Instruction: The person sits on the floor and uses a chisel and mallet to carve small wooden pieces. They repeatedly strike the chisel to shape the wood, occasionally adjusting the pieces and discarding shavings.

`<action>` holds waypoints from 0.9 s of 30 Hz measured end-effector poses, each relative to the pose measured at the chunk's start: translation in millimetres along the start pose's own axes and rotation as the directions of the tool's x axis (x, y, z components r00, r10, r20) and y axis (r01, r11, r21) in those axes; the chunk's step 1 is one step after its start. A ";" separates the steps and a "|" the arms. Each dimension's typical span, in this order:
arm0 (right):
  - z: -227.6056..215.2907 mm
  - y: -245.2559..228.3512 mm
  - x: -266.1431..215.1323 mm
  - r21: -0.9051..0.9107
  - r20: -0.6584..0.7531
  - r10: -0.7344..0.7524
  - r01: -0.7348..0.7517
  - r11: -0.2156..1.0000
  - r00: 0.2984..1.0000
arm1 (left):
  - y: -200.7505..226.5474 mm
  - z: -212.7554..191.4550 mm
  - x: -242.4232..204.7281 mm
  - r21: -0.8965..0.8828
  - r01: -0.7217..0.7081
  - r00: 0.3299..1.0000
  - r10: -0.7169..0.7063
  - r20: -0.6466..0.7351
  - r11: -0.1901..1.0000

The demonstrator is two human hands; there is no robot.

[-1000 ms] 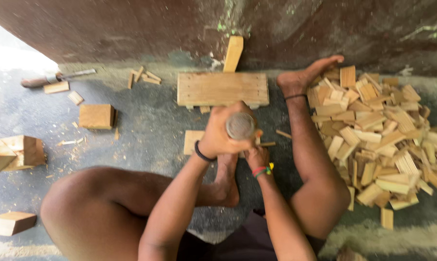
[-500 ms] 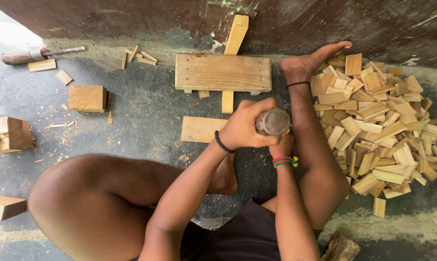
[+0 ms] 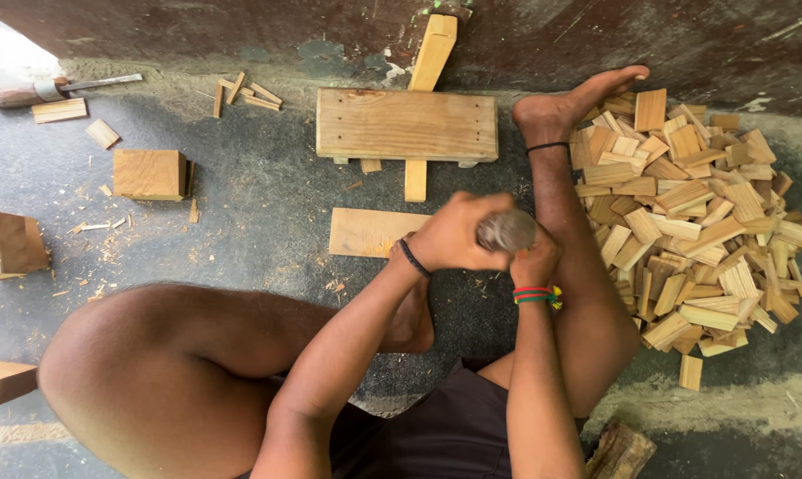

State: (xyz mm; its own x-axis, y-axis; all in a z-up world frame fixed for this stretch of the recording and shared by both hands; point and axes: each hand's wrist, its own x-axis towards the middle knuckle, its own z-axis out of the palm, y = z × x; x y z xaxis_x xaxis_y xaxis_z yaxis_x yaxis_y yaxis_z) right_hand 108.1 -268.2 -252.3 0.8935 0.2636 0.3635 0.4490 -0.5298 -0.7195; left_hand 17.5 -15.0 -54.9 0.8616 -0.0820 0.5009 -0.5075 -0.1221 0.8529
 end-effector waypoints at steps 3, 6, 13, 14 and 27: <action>2.1 10.3 5.1 0.131 -0.004 -0.036 0.037 0.991 0.999 | -1.0 3.6 4.7 0.000 -0.042 0.994 0.042 0.099 0.999; -7.7 -25.2 20.6 0.276 0.039 -0.006 -0.005 0.961 0.999 | -4.8 0.4 8.0 0.002 0.055 0.992 -0.055 0.113 0.998; -116.5 -248.9 117.5 0.218 0.158 -0.247 0.211 0.953 0.956 | -0.7 -18.7 10.7 -0.047 0.148 0.985 -0.152 -0.081 0.988; -135.2 -279.4 129.8 0.178 0.145 -0.343 0.316 0.932 0.928 | 2.0 -18.2 10.0 -0.035 0.148 0.986 -0.150 -0.071 0.988; -21.1 -372.5 107.1 -0.496 0.562 -0.180 0.503 0.707 0.807 | -35.8 22.9 -14.1 -0.016 -0.044 0.993 0.042 -0.114 0.999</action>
State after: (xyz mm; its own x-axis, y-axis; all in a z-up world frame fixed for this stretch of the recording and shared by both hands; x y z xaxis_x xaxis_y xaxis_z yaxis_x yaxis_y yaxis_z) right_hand 36.4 -59.6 67.2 0.6420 0.7614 0.0899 0.7660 -0.6421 -0.0321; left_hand 23.3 -32.1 -95.8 0.8348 0.0260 0.5500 -0.5450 -0.1027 0.8321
